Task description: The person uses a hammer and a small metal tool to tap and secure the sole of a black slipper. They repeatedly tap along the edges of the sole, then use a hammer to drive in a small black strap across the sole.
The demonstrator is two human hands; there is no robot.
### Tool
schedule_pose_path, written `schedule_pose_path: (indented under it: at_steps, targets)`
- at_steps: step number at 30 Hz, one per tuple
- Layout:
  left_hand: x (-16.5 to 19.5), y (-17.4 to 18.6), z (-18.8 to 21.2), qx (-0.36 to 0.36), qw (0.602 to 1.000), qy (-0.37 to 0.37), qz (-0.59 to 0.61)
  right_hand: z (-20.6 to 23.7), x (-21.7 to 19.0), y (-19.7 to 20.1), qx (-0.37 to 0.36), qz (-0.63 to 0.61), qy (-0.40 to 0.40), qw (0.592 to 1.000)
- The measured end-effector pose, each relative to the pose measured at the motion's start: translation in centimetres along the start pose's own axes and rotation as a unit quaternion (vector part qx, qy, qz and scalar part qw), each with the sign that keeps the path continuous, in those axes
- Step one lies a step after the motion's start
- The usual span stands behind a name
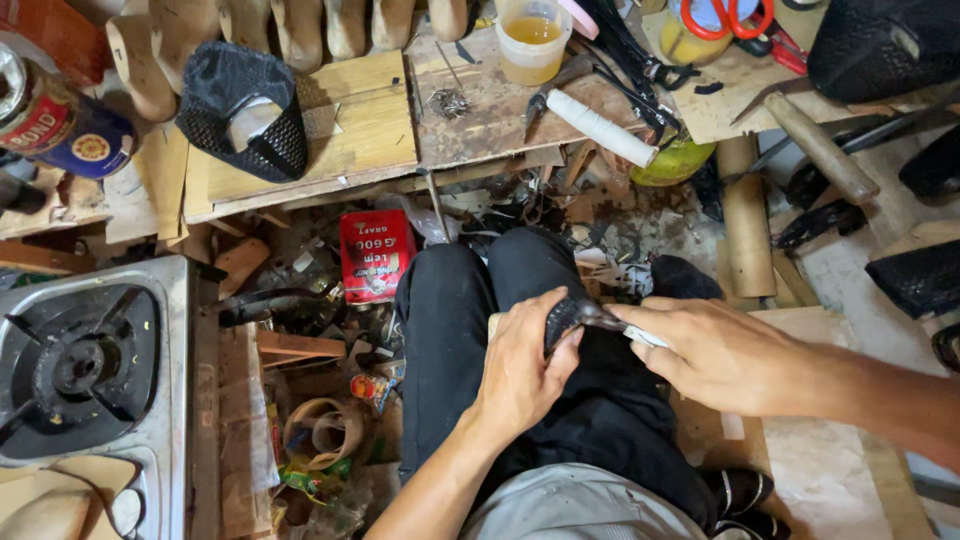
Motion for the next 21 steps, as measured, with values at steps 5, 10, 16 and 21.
schedule_pose_path:
  at_steps: [5,10,16,21]
  targets:
    - [-0.6,0.7,0.0,0.034,0.999,-0.002,0.014,-0.9,0.2,-4.4,0.139,-0.026,-0.054,0.988]
    - [-0.2,1.8,-0.5,0.076,0.997,-0.007,0.024,-2.1,-1.5,-2.9,0.192,-0.018,0.022,0.981]
    - [-0.8,2.8,-2.4,0.143,0.976,0.074,0.149,-6.0,-3.6,2.6,0.152,0.08,0.105,0.979]
    - [-2.0,5.2,-2.5,0.086,0.991,0.019,0.101,-10.1,-3.0,2.2,0.059,0.123,0.104,0.985]
Point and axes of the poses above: each hand's wrist, its own z-axis away from the middle knuckle, its own y-axis out of the back of the hand, x = y × z, the point moved 2 cm from there along -z, towards the middle knuckle, and after that the axes turned 2 degrees about -z, right-handed, at the moved point
